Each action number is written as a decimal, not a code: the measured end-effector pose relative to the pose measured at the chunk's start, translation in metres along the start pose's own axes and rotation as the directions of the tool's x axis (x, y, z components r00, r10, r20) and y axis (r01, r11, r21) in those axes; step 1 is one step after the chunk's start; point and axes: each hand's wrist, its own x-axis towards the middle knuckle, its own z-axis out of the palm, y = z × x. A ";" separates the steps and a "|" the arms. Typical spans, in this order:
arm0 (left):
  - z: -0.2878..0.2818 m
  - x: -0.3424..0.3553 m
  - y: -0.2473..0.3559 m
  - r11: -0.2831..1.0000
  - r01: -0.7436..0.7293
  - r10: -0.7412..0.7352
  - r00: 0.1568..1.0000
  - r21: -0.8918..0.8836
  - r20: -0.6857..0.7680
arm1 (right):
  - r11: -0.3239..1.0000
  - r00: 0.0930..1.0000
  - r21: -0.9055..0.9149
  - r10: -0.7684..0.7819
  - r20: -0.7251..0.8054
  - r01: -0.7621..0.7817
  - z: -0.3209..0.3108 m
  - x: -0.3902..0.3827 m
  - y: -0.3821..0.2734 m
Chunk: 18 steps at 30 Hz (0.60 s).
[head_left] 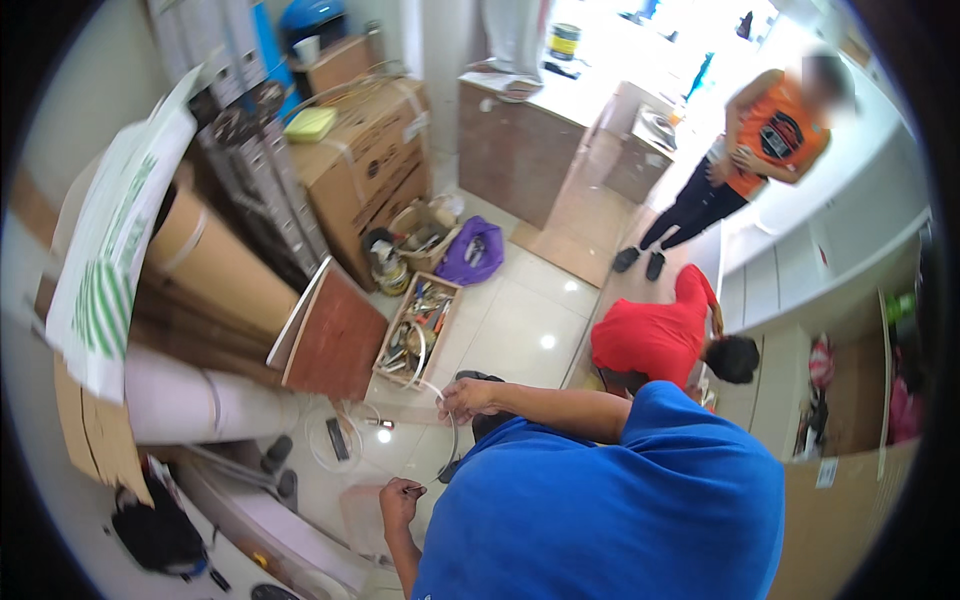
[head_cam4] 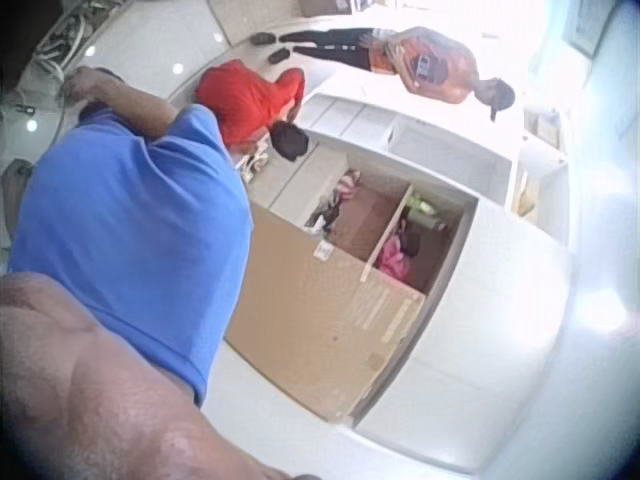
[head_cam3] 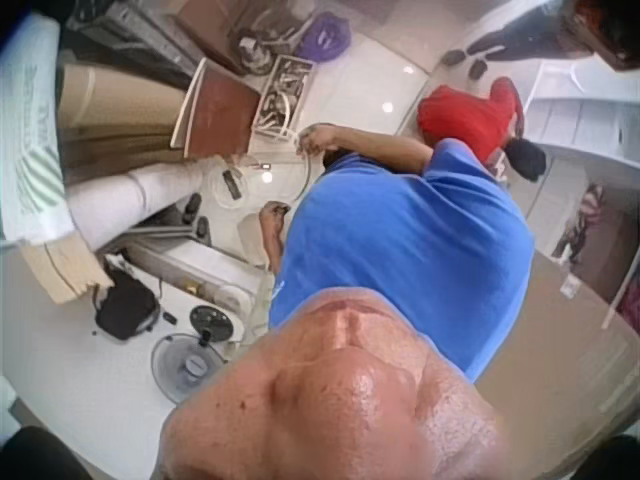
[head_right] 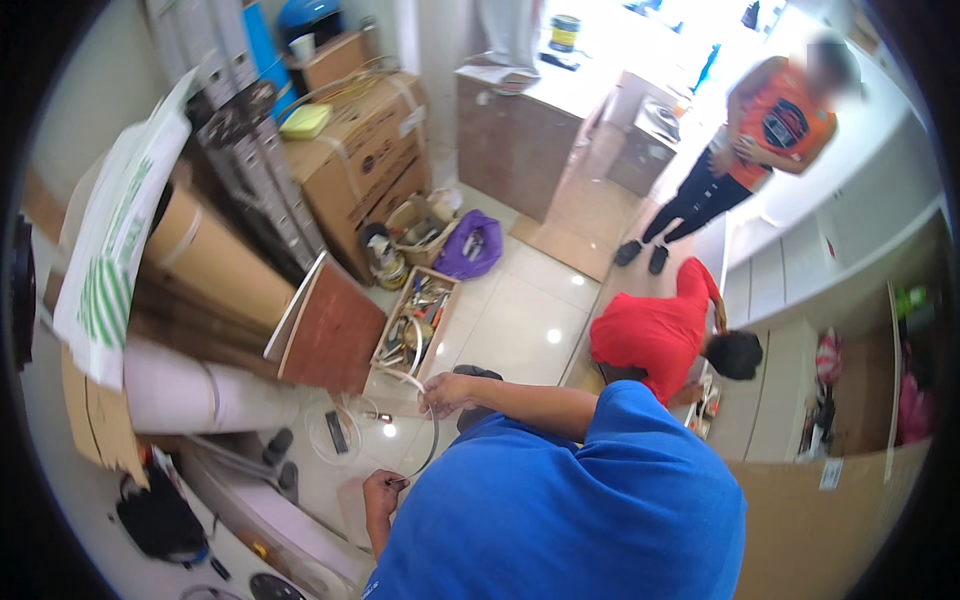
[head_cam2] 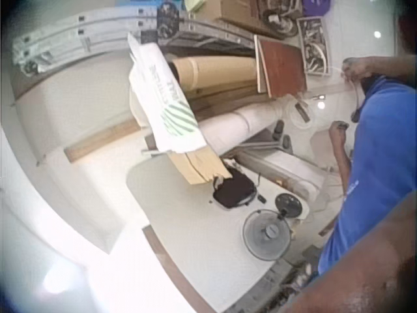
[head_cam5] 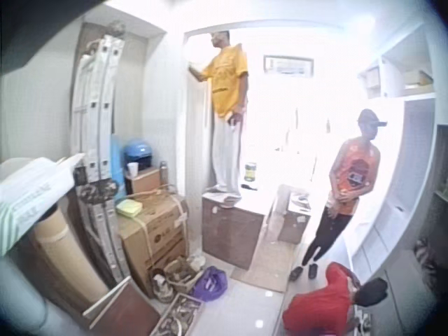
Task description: The person applies glue to the edge of a wooden board and then presses a white edge banding strip onto it. They use a utility knife to trim the excess banding and continue applying glue to another strip.
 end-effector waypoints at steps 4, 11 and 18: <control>0.002 0.058 0.036 0.974 -0.203 0.196 0.978 0.102 0.076 | 0.960 0.925 0.117 -0.204 -0.322 0.252 -0.052 -0.033 -0.014; 0.014 0.119 0.056 0.991 0.089 -0.091 0.996 -0.096 -0.017 | 0.911 0.734 -0.023 -0.347 -0.584 0.412 -0.171 -0.041 -0.063; 0.064 0.155 0.057 0.987 0.158 -0.160 0.985 -0.043 -0.065 | 0.766 0.487 -0.565 -0.636 -0.598 0.307 -0.335 -0.049 -0.128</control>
